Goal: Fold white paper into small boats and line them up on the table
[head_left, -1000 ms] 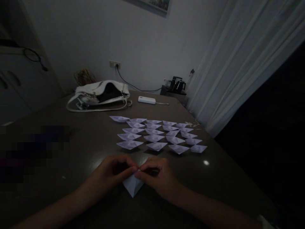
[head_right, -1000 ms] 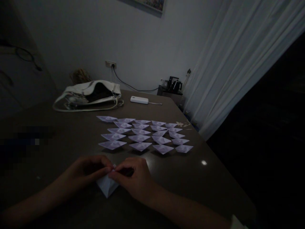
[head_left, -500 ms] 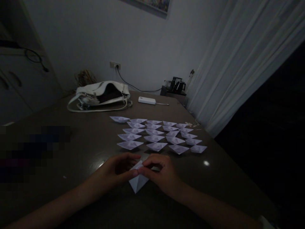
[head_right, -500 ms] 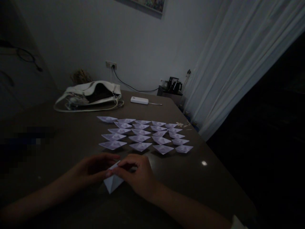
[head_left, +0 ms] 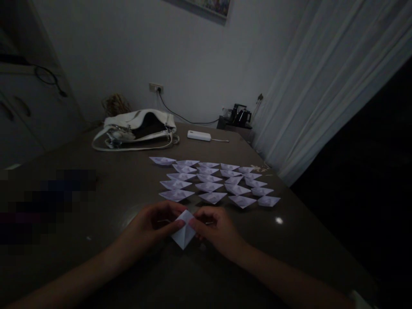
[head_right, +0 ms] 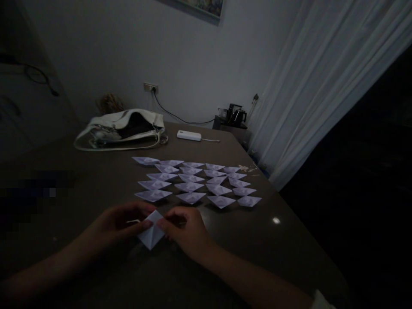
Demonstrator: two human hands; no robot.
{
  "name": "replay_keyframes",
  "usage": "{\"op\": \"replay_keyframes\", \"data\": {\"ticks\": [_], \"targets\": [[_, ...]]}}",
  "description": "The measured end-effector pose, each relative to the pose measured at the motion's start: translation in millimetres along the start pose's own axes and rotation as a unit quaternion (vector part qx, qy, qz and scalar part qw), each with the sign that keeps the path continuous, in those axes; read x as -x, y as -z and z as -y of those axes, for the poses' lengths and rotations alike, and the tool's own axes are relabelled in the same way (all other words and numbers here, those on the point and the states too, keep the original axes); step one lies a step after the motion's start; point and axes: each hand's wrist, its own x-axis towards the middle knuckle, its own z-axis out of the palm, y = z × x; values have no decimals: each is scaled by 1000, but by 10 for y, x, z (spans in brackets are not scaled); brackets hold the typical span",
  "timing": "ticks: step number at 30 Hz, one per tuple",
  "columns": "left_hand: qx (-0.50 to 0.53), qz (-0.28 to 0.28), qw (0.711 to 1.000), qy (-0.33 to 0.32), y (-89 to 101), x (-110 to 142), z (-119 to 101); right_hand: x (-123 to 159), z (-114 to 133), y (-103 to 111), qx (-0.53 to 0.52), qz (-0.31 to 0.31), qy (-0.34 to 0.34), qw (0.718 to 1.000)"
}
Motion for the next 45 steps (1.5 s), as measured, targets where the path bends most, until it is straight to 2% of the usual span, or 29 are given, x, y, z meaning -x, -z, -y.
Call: {"op": "replay_keyframes", "data": {"ticks": [7,11,24,30,36,45], "targets": [[-6,2,1000,24,-11,-16,0,5,-37,2,-6,-21,18,1000],[-40,28,998,46,-19,-22,-8,15,9,1,16,-20,20,999],[-61,36,997,27,-31,16,-3,7,-55,13,3,47,-20,999],[-62,41,997,15,-43,8,-4,10,-19,13,24,14,-4,1000],[-53,70,995,57,-60,3,14,5,0,14,22,-31,5,999],[-90,65,993,48,-95,18,50,55,1,-57,33,-44,35,998]]}}
